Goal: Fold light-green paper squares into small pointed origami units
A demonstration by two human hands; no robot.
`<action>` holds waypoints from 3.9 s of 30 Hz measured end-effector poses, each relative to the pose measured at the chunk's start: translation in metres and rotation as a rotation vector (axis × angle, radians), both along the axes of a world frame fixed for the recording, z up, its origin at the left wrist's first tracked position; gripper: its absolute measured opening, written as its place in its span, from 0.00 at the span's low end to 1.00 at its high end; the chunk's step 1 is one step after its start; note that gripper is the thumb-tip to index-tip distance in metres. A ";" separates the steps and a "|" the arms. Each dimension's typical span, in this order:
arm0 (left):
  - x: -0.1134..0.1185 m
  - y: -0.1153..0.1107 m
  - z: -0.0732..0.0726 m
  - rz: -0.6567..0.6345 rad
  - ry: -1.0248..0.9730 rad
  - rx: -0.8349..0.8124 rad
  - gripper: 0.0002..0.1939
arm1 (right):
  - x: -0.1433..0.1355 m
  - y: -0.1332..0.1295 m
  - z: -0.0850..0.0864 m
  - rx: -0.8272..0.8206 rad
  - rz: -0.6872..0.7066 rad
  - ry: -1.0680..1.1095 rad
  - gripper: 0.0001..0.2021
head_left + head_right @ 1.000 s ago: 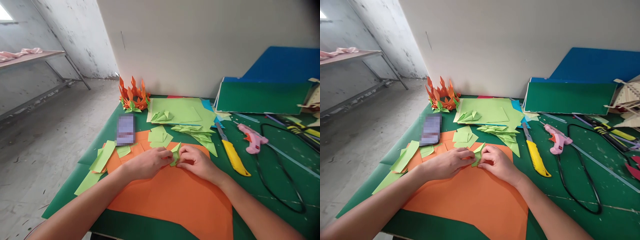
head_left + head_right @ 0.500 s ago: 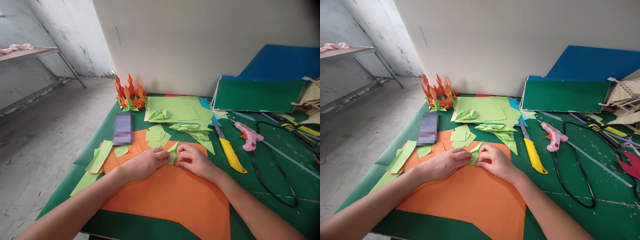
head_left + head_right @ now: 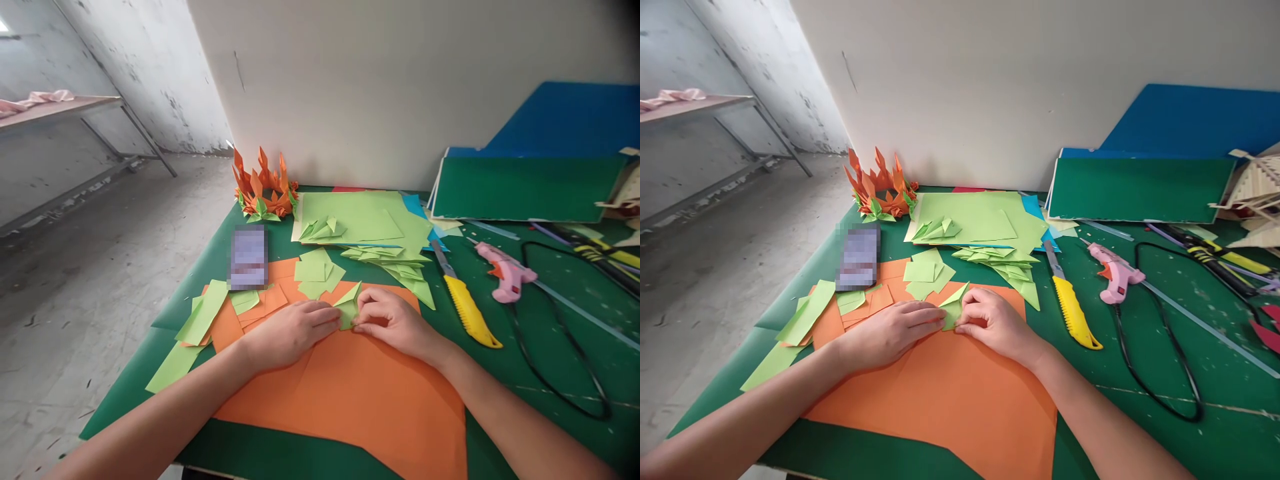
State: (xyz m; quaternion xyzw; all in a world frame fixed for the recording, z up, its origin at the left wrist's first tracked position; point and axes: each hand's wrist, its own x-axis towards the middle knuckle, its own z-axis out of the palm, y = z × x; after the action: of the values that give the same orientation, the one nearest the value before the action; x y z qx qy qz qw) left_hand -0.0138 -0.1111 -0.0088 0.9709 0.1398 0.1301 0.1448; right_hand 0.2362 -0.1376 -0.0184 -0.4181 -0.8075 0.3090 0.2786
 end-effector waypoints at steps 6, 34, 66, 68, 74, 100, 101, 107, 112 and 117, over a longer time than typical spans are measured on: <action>-0.001 -0.002 0.000 0.023 0.039 0.006 0.19 | 0.000 0.000 0.000 -0.002 -0.001 -0.011 0.08; -0.001 -0.001 -0.003 0.033 -0.051 0.046 0.19 | 0.002 -0.007 0.003 0.322 0.202 -0.264 0.12; 0.000 -0.002 -0.007 0.067 -0.127 0.126 0.16 | 0.006 -0.006 0.008 0.315 0.291 -0.338 0.14; 0.000 -0.003 -0.005 0.069 -0.124 0.128 0.16 | 0.006 -0.006 0.008 0.311 0.298 -0.342 0.14; 0.000 -0.004 -0.005 0.085 -0.099 0.131 0.16 | 0.005 -0.006 0.008 0.252 0.245 -0.235 0.14; 0.000 -0.005 -0.005 0.127 -0.065 0.217 0.14 | 0.005 -0.007 0.007 0.277 0.254 -0.295 0.14; -0.001 -0.005 -0.005 0.124 -0.067 0.216 0.14 | 0.005 -0.007 0.007 0.279 0.253 -0.296 0.14; -0.001 -0.006 -0.001 0.133 -0.053 0.197 0.14 | 0.001 -0.007 0.007 0.244 0.202 -0.283 0.14; -0.002 -0.007 0.004 0.123 -0.033 0.177 0.14 | -0.001 -0.008 0.007 0.269 0.181 -0.304 0.15; -0.005 -0.003 0.003 0.069 -0.042 0.129 0.14 | 0.000 -0.009 0.007 0.266 0.190 -0.308 0.16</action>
State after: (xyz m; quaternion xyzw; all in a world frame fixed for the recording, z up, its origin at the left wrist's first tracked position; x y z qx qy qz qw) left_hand -0.0186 -0.1138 -0.0056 0.9698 0.1616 0.1641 0.0801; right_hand 0.2359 -0.1464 -0.0114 -0.3422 -0.9098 0.1573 0.1745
